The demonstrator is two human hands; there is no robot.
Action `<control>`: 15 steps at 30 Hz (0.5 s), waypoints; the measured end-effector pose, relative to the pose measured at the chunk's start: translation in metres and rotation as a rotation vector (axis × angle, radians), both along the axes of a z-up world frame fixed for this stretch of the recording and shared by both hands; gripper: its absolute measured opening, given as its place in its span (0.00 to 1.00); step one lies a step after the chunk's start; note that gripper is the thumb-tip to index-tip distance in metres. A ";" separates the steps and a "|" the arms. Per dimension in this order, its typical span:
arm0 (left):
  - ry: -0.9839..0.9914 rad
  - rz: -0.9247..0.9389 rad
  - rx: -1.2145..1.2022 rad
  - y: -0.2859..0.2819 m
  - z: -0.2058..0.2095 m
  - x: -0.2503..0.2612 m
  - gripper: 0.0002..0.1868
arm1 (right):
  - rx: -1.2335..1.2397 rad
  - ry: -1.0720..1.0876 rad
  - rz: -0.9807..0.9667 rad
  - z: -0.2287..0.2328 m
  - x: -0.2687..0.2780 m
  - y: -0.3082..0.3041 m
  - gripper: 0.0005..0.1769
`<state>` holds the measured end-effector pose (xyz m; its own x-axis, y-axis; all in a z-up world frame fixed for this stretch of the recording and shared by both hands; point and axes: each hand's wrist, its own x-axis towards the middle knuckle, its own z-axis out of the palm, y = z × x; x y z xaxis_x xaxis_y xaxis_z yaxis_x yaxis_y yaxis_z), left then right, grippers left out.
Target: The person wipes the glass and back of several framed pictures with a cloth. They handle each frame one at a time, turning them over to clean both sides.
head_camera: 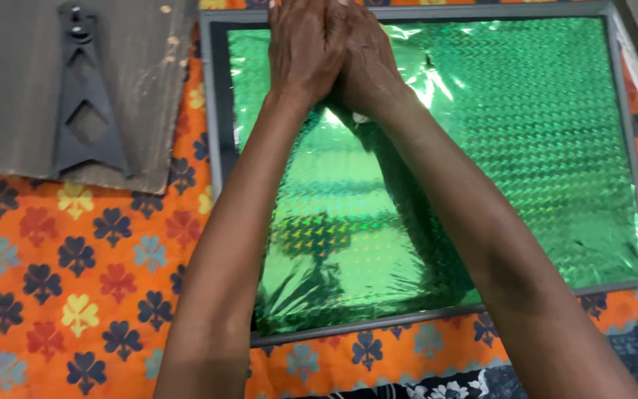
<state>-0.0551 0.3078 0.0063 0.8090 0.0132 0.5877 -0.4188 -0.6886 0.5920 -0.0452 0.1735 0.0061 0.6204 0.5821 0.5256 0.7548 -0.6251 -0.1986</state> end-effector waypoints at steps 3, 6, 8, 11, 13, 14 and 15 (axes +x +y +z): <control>0.031 -0.016 0.024 -0.037 0.003 0.006 0.25 | 0.015 -0.014 -0.049 0.002 0.008 -0.042 0.15; 0.122 -0.038 0.048 -0.076 0.012 0.008 0.28 | -0.101 -0.010 -0.120 0.008 0.024 -0.089 0.08; 0.187 -0.060 0.094 -0.100 0.018 0.010 0.31 | -0.159 -0.016 -0.177 0.010 0.029 -0.124 0.07; 0.274 -0.097 0.249 -0.134 0.023 0.011 0.33 | -0.180 -0.077 -0.262 0.011 0.033 -0.180 0.07; 0.354 -0.119 0.401 -0.156 0.022 0.011 0.30 | -0.240 -0.132 -0.330 0.008 0.033 -0.220 0.07; 0.301 -0.125 0.427 -0.168 0.021 0.012 0.31 | -0.241 -0.138 -0.379 0.006 0.034 -0.238 0.04; 0.247 -0.130 0.452 -0.180 0.020 0.012 0.33 | -0.242 -0.145 -0.428 0.003 0.036 -0.255 0.03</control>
